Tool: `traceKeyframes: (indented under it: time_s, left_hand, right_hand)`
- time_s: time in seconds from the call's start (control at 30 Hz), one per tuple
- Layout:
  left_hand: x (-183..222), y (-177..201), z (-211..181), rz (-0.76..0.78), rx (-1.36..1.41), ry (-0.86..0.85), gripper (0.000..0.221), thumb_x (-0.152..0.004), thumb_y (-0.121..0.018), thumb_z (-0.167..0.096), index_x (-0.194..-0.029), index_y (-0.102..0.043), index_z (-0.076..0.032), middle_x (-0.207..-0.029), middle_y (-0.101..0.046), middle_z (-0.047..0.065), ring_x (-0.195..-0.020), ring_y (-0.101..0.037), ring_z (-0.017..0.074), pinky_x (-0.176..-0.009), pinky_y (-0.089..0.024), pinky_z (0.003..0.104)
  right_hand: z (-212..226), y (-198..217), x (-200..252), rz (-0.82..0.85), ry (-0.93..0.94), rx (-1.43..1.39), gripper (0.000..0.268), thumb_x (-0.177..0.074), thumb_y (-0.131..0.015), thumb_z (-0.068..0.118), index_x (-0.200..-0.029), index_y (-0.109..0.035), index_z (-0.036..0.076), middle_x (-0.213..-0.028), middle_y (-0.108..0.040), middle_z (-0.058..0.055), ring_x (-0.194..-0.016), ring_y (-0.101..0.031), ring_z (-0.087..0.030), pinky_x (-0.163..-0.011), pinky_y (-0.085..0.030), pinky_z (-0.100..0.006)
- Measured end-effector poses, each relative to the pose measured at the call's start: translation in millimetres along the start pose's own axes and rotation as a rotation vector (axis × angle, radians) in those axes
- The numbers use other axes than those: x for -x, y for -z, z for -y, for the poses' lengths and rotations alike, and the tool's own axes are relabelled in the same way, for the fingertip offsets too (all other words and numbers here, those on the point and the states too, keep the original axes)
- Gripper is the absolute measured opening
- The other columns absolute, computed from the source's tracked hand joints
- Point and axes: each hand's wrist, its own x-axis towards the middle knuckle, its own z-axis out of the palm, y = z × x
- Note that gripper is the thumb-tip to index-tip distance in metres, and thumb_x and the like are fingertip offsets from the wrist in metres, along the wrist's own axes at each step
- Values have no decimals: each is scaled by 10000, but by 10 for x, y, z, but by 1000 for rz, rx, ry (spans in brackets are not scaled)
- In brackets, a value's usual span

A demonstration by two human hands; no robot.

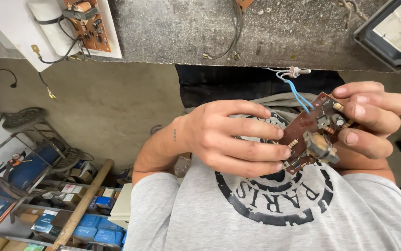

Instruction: Inspecting and manipulating circuit boards and wiring at an electronics repair station

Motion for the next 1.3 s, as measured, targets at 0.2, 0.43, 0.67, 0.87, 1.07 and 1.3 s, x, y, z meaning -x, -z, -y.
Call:
traceKeyframes:
  time_s: [0.2, 0.43, 0.67, 0.87, 1.07, 1.3]
  left_hand:
    - [-7, -17, 43, -12, -33, 23, 146, -1051, -638, -153, -1017, -780, -149, -1142, -738, 34, -937, -739, 199, -849, -617, 349]
    - [-15, -87, 37, -21, -152, 163, 150, -1056, -617, -133, -1044, -764, -157, -1120, -735, 18, -933, -729, 188, -823, -624, 322]
    - [19, -162, 46, 1, -274, 286, 152, -1050, -650, -264, -1076, -748, -151, -1093, -756, 7, -909, -742, 170, -876, -607, 343]
    - [64, -183, 45, 59, -188, 387, 263, -1059, -632, -386, -1132, -720, -149, -1106, -740, 5, -847, -724, 203, -814, -587, 344]
    - [150, -181, 23, 213, -247, 394, 227, -1124, -571, -391, -1307, -663, -293, -1122, -731, -45, -820, -674, 186, -797, -546, 331]
    - [75, -110, 31, 115, -187, 423, 293, -1098, -534, -386, -1171, -690, -149, -1064, -717, 10, -829, -717, 182, -746, -531, 326]
  right_hand:
    - [-186, -99, 12, -71, -13, -175, 121, -1048, -600, 150, -1076, -493, 101, -1093, -562, -159, -897, -462, -284, -638, -507, -384]
    - [-231, -125, 182, -57, -411, -211, 342, -924, -757, 296, -1092, -515, 122, -1124, -625, -221, -943, -606, -259, -774, -449, -321]
    - [-183, -155, 225, -132, -757, -294, 305, -941, -776, 211, -1039, -497, 136, -1149, -651, -205, -967, -660, -209, -840, -526, -276]
    - [-162, -116, 206, -47, -890, -335, 214, -983, -706, 73, -1063, -516, 132, -1180, -659, -207, -1035, -671, -221, -835, -537, -286]
    - [-129, -136, 95, 48, -919, -290, 171, -1002, -621, -42, -1046, -511, 82, -1157, -655, -244, -1060, -681, -261, -859, -536, -299]
    - [-208, -132, 194, -19, -845, -291, 246, -966, -738, 68, -1014, -505, 131, -1122, -661, -200, -964, -669, -215, -800, -508, -277]
